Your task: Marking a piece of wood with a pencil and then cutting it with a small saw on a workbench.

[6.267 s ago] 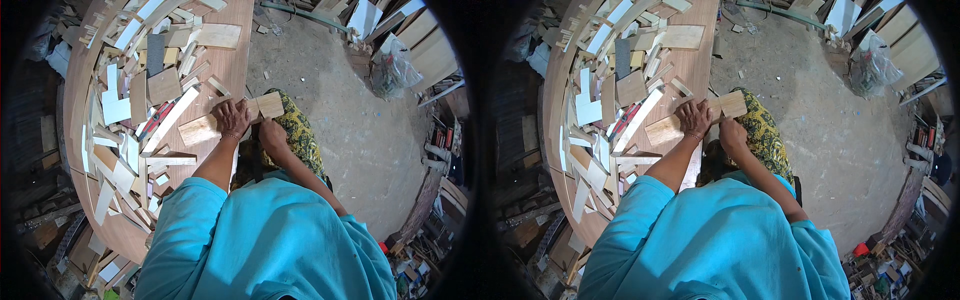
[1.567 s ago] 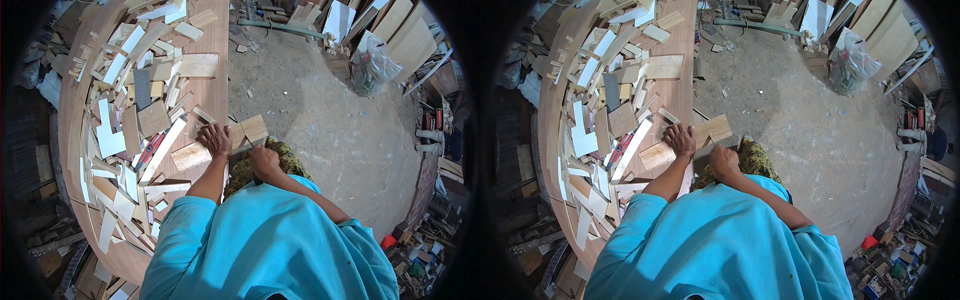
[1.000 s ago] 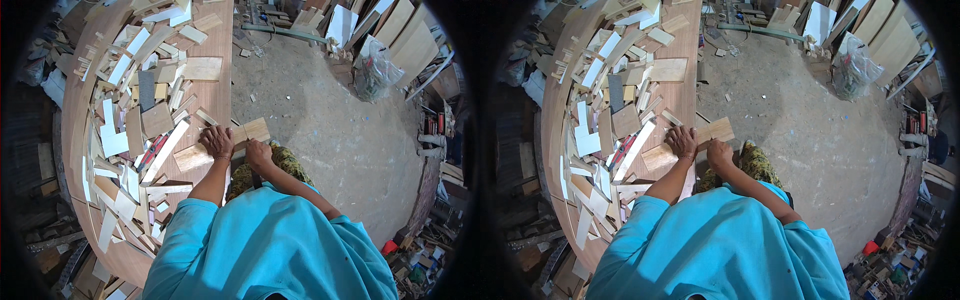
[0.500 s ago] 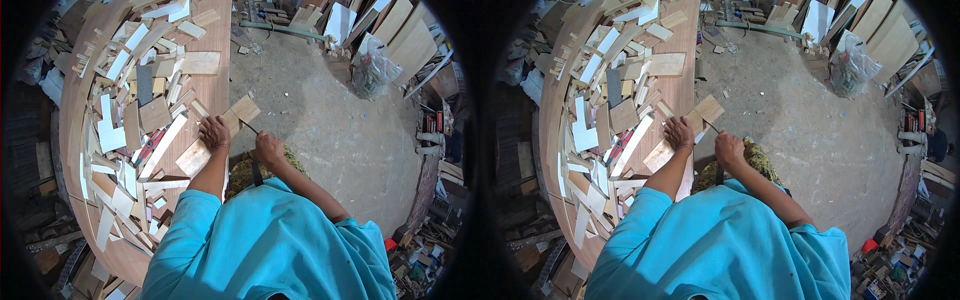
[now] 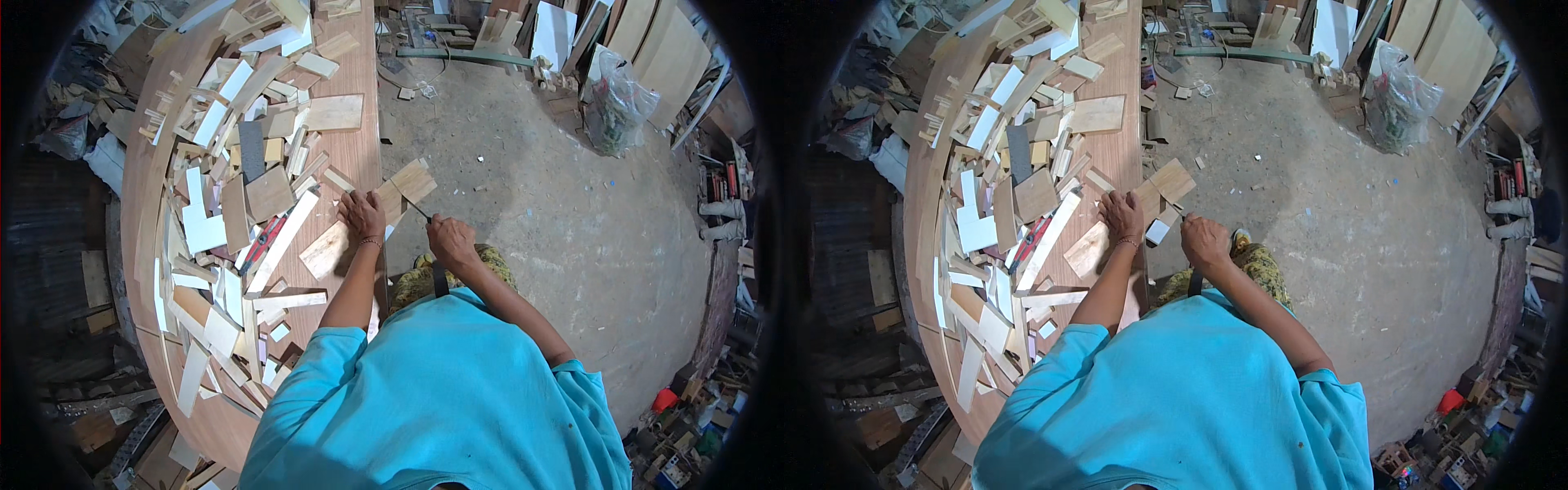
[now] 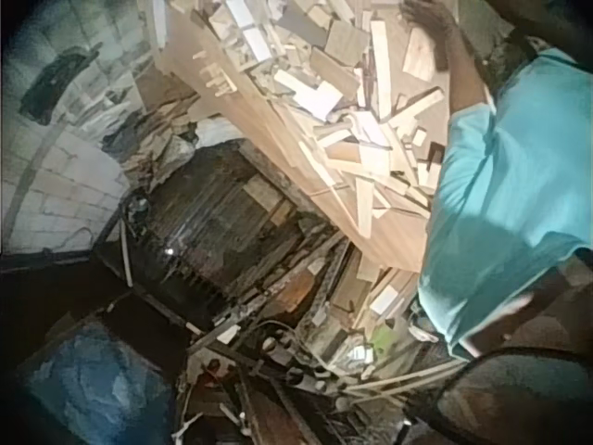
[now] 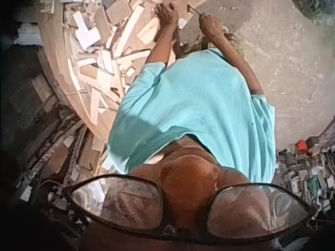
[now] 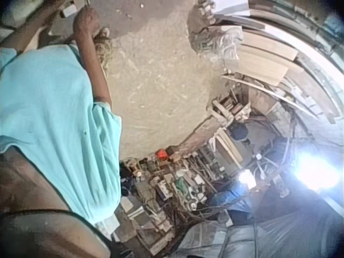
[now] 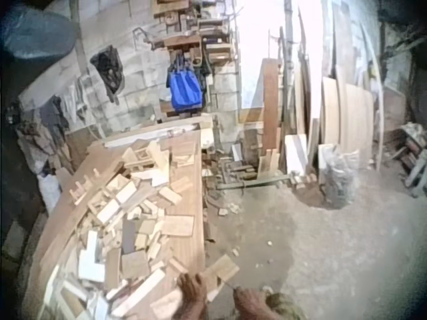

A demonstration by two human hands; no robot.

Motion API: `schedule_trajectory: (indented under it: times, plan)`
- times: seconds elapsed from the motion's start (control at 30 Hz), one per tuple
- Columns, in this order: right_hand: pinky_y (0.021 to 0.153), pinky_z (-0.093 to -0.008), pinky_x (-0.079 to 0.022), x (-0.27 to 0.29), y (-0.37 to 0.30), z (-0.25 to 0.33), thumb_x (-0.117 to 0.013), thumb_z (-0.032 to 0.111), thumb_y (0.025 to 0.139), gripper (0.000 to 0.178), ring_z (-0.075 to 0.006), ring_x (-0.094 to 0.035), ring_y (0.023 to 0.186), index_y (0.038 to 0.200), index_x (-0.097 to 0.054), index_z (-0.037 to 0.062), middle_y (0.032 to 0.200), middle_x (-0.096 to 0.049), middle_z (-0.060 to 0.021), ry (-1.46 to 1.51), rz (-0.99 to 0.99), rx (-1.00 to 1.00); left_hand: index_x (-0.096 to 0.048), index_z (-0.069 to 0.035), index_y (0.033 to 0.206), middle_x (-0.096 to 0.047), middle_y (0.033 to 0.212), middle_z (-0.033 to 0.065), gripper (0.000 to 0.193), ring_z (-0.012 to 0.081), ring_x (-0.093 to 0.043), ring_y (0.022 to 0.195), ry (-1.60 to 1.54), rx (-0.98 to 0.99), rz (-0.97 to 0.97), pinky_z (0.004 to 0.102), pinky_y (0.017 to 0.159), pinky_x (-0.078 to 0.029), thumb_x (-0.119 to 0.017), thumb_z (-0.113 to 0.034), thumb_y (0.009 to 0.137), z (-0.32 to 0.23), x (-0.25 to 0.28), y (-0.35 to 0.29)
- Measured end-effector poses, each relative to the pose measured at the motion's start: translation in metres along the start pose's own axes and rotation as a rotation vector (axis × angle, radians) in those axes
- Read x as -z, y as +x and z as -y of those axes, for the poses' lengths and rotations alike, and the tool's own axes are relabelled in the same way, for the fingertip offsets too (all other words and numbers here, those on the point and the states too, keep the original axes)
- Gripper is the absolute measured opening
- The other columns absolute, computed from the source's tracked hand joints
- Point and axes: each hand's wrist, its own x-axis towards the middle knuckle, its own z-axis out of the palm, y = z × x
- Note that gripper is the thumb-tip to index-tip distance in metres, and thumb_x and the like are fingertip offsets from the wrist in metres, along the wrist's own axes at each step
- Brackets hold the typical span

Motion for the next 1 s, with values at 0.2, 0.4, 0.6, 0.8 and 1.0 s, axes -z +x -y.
schedule_trajectory:
  times: [0.2,0.4,0.6,0.8,1.0]
  plan:
    - [0.060,-0.0419,-0.046,0.002,-0.012,0.003,-0.040,0.018,0.080,0.023,-0.0337,-0.058,0.070,0.077,-0.054,0.0000,0.073,-0.058,-0.0178,0.141,0.066,-0.026,-0.044,-0.007,0.100,-0.040,0.099,0.0143,0.050,0.0309,-0.036,0.095,-0.098,-0.249,0.045,0.0418,0.078,-0.028,-0.057,-0.042,0.066,0.026,-0.003,-0.010]
    - [0.061,-0.0420,-0.046,0.005,-0.012,0.000,-0.041,0.020,0.080,0.025,-0.0347,-0.057,0.071,0.081,-0.054,-0.0007,0.075,-0.058,-0.0190,0.158,0.117,0.016,-0.034,-0.006,0.117,-0.034,0.114,0.0133,0.073,0.0312,-0.032,0.103,-0.145,-0.398,0.129,0.0444,0.088,-0.024,-0.063,-0.041,0.060,0.025,0.023,-0.030]
    - [0.060,-0.0417,-0.046,0.000,-0.015,-0.001,-0.042,0.022,0.080,0.026,-0.0341,-0.057,0.072,0.083,-0.051,-0.0022,0.076,-0.058,-0.0205,0.214,0.083,0.057,-0.030,-0.007,0.121,-0.032,0.120,0.0104,0.083,0.0312,-0.029,0.107,-0.062,-0.446,0.150,0.0437,0.092,-0.021,-0.068,-0.041,0.055,0.030,0.021,-0.030]
    - [0.061,-0.0436,-0.044,-0.016,-0.009,-0.009,-0.043,0.022,0.080,0.025,-0.0374,-0.056,0.070,0.084,-0.049,-0.0020,0.073,-0.056,-0.0234,0.240,0.025,0.088,-0.030,-0.007,0.121,-0.030,0.121,0.0105,0.085,0.0309,-0.029,0.107,0.025,-0.475,0.213,0.0428,0.091,-0.022,-0.065,-0.047,0.055,0.027,0.023,-0.017]
    - [0.057,-0.0456,-0.044,-0.016,-0.018,-0.004,-0.041,0.015,0.077,0.020,-0.0367,-0.056,0.065,0.081,-0.048,-0.0030,0.069,-0.056,-0.0228,0.267,-0.068,0.097,-0.034,-0.005,0.119,-0.033,0.118,0.0122,0.065,0.0307,-0.030,0.106,-0.023,-0.513,0.216,0.0431,0.091,-0.022,-0.056,-0.040,0.069,0.017,0.011,-0.008]
